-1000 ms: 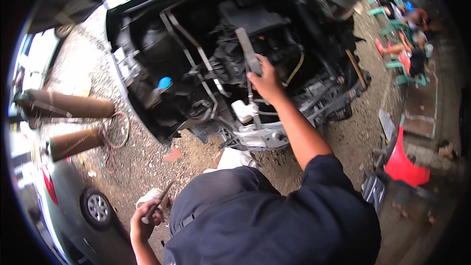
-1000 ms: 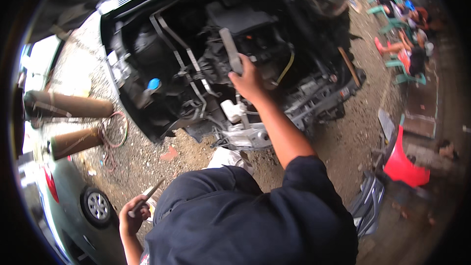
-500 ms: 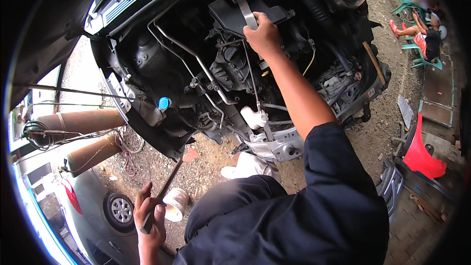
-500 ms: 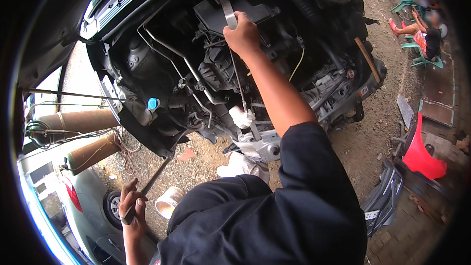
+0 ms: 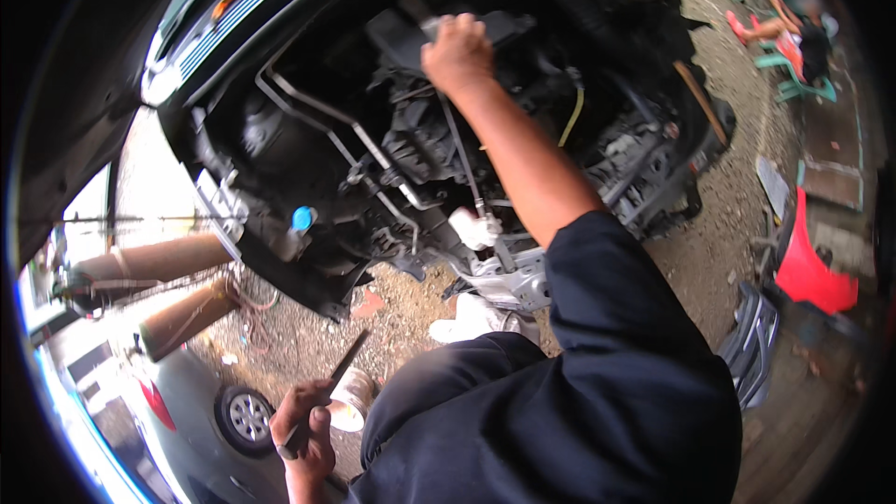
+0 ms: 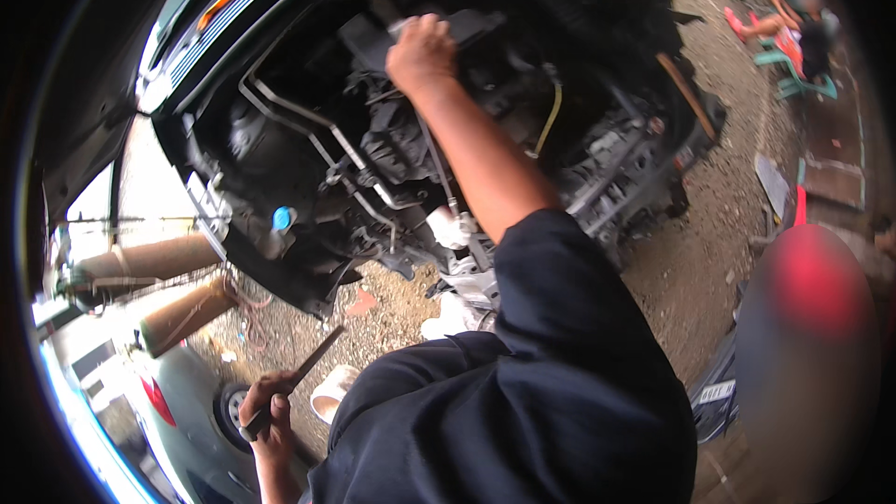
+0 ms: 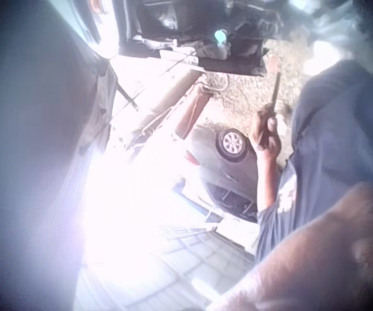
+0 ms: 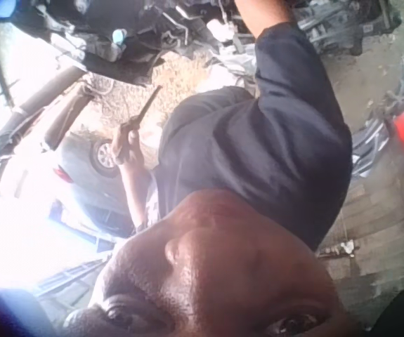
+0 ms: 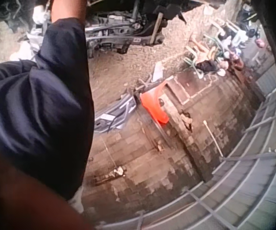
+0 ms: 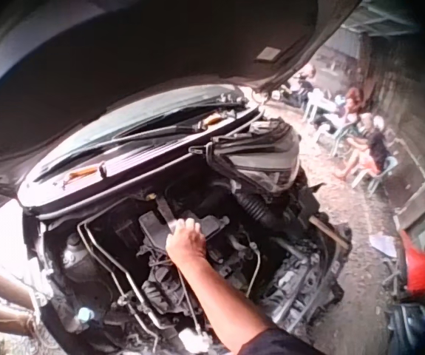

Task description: The person uses a pry tool and a mallet to reshape a dented car fender and then files the edge by hand with a metal file.

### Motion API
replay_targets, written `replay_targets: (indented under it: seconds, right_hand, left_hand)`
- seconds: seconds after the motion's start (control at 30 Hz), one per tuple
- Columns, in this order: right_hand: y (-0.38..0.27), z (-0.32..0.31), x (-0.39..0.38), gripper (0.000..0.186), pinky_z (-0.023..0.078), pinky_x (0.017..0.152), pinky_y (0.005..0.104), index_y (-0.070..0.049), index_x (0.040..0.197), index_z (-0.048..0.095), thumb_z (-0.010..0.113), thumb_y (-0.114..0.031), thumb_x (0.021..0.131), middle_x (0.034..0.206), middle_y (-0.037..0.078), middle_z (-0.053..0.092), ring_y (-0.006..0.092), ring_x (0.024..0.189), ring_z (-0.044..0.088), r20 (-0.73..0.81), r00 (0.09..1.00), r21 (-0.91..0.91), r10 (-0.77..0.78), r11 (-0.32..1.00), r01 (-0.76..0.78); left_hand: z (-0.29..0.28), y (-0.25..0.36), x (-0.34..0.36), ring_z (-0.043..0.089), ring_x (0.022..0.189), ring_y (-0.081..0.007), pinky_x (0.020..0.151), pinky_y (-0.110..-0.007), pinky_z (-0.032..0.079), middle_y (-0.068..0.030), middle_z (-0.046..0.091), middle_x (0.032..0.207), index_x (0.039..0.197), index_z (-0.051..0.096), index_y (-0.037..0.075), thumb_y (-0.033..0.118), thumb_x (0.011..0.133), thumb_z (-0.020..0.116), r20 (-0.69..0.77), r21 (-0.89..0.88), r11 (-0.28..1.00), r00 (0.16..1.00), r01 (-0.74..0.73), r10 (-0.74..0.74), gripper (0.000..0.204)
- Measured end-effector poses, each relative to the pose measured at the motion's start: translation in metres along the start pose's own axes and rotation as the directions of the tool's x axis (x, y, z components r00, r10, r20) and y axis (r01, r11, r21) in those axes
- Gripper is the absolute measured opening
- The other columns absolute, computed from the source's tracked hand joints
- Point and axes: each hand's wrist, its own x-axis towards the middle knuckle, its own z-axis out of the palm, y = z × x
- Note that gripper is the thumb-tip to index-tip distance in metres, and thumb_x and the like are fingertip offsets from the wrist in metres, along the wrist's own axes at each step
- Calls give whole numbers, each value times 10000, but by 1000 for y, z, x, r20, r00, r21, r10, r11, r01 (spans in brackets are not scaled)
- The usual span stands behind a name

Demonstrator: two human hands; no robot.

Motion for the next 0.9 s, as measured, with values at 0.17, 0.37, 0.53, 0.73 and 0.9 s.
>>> replay_targets:
  seconds: [0.17,0.37,0.53,0.73,0.9]
  right_hand:
    - [6,-15,-24,607,515,1057,490,-36,1357,599,779,-373,885,1319,204,576,387,1275,560,-41,999,178,-15,984,22]
    - [134,-98,-46,536,565,944,461,-51,1355,595,755,-290,903,1201,209,713,370,1077,713,-156,883,531,443,791,-304]
    - [337,-132,-45,292,562,583,321,-25,1280,629,565,-176,1038,862,121,705,196,700,691,139,614,805,777,273,-527]
    - [546,-189,-63,519,623,919,479,72,1419,452,606,-259,1051,1279,301,591,437,1122,655,244,574,866,782,90,-491]
    - [593,-185,-41,485,651,931,454,165,1266,573,678,-245,1028,1209,267,697,439,1096,729,-126,704,362,699,693,-624]
  left_hand:
    - [15,0,0,661,929,-241,955,-424,550,-103,646,916,980,681,-33,385,1086,594,-65,-47,999,998,-7,4,440]
    - [19,16,23,603,837,-206,885,-416,529,-72,565,819,883,623,5,342,1086,595,-29,-7,996,996,-87,87,395]
    - [-10,-5,31,541,711,-173,704,-338,480,-78,570,789,955,614,-18,257,1040,610,-63,-176,974,989,-144,135,288]
    - [-14,-13,100,491,765,-161,733,-340,436,-68,553,934,1115,615,-1,209,1046,638,19,-256,952,984,-168,179,222]
    - [-36,-32,127,436,772,-135,706,-327,379,-34,493,903,1215,587,-25,156,1078,550,-12,-340,918,977,-203,212,230]
